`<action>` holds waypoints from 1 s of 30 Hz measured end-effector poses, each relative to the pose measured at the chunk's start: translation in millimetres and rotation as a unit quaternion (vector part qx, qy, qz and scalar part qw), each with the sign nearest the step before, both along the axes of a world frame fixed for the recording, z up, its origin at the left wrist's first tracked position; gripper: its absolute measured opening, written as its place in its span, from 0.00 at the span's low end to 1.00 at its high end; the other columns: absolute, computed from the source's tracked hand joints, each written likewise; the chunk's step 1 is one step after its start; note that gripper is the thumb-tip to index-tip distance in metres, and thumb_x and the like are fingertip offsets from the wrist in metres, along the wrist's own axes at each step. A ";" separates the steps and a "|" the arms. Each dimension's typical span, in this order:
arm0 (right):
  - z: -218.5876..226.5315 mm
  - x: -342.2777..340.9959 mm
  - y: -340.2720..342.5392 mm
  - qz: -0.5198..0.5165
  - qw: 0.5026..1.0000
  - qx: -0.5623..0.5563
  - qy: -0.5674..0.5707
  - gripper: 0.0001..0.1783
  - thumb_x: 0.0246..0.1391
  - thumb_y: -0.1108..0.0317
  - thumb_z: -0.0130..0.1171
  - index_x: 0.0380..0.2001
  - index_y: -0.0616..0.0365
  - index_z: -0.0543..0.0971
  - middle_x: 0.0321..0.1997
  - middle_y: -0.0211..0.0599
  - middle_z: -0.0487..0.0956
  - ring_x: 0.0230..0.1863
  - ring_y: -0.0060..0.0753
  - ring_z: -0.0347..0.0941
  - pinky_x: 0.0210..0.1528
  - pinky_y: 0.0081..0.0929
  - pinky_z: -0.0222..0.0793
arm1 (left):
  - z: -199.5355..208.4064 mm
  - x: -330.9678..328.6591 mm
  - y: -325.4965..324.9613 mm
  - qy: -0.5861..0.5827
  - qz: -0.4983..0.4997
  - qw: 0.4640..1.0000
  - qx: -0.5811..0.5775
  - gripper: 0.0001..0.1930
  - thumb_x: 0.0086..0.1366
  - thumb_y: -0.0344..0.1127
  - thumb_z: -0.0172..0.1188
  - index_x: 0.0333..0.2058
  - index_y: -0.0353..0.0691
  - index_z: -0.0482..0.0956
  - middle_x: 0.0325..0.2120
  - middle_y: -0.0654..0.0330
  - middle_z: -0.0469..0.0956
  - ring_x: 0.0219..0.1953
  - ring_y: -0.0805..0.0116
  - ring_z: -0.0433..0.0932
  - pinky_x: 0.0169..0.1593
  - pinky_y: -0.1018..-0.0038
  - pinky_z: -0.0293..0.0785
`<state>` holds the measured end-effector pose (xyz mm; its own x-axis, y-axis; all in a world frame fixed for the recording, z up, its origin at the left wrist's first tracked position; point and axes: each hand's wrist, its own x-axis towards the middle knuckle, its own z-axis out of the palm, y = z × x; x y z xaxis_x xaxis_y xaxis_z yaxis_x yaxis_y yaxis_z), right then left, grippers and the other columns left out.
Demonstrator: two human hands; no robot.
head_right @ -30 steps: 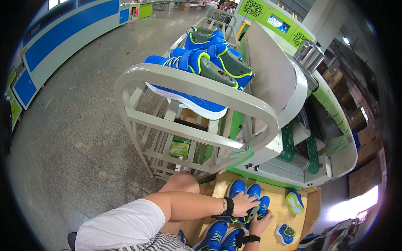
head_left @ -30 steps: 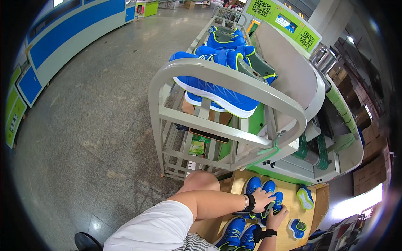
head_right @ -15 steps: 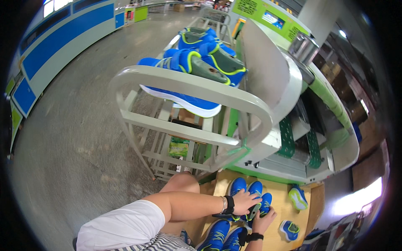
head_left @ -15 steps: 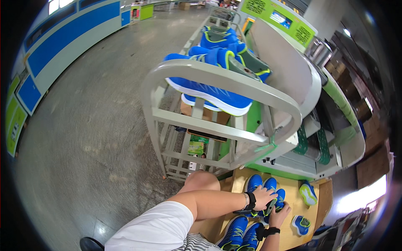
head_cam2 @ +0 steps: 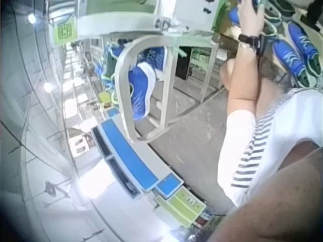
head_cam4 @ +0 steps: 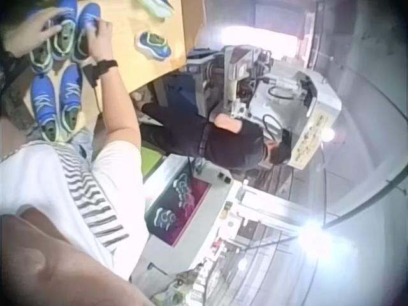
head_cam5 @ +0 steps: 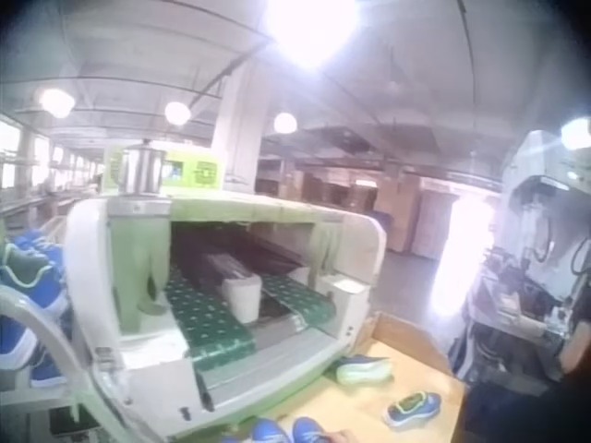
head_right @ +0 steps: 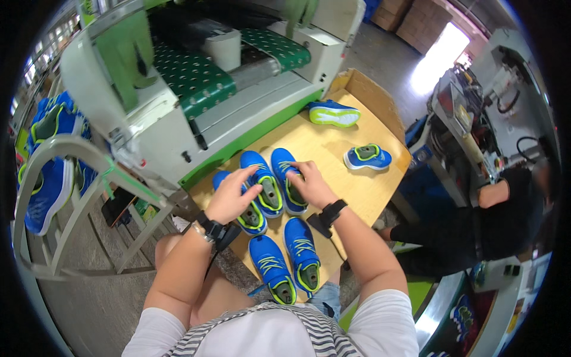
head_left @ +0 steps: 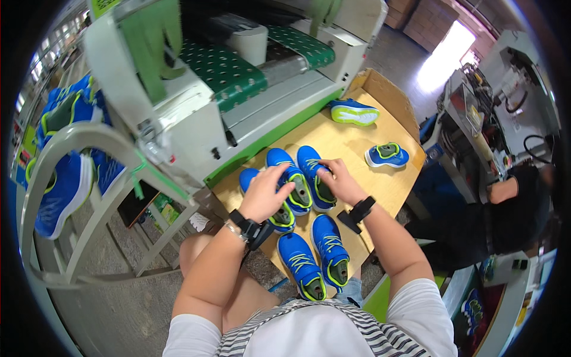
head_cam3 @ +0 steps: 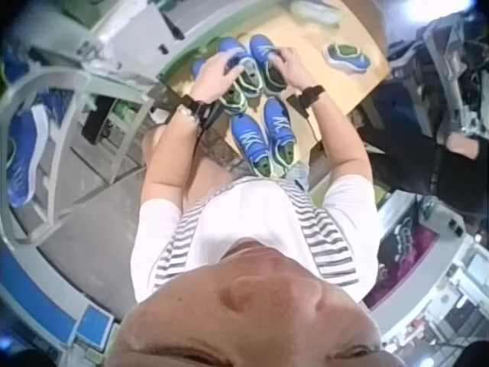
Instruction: Checking and placing shoes on a conveyor belt and rack for manufacturing.
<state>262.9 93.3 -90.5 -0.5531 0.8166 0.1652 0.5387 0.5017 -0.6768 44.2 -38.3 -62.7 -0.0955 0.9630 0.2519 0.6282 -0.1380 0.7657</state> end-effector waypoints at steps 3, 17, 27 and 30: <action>17.9 44.5 50.1 -0.176 0.963 0.197 -0.057 0.31 0.52 0.50 0.63 0.51 0.62 0.71 0.53 0.55 0.69 0.56 0.54 0.65 0.61 0.43 0.59 | 9.7 2.3 -1.8 -0.037 0.005 0.999 0.007 0.22 0.63 0.41 0.58 0.53 0.37 0.71 0.47 0.50 0.75 0.51 0.50 0.72 0.55 0.61 0.65; -10.5 114.3 128.9 -0.294 0.789 -0.277 0.463 0.36 0.46 0.73 0.55 0.61 0.53 0.59 0.48 0.42 0.71 0.45 0.41 0.74 0.41 0.39 0.77 | 12.4 4.3 43.2 -0.306 -0.008 0.952 0.003 0.16 0.65 0.33 0.58 0.50 0.33 0.74 0.45 0.57 0.77 0.43 0.70 0.77 0.48 0.73 0.73; 175.9 -110.3 -9.0 0.157 0.913 -0.136 0.350 0.37 0.58 0.71 0.54 0.68 0.54 0.52 0.61 0.43 0.64 0.60 0.36 0.64 0.64 0.31 0.59 | 46.9 -31.0 49.1 -0.647 -0.226 0.728 0.012 0.33 0.69 0.59 0.44 0.63 0.42 0.59 0.56 0.54 0.69 0.53 0.61 0.74 0.55 0.65 0.70; 153.6 -137.2 0.3 0.246 0.890 -0.184 0.338 0.40 0.61 0.65 0.55 0.70 0.58 0.47 0.67 0.53 0.60 0.69 0.41 0.55 0.68 0.29 0.50 | 43.5 -43.1 53.4 -0.673 -0.111 0.728 0.072 0.25 0.71 0.53 0.44 0.57 0.41 0.66 0.49 0.55 0.76 0.50 0.57 0.78 0.52 0.63 0.74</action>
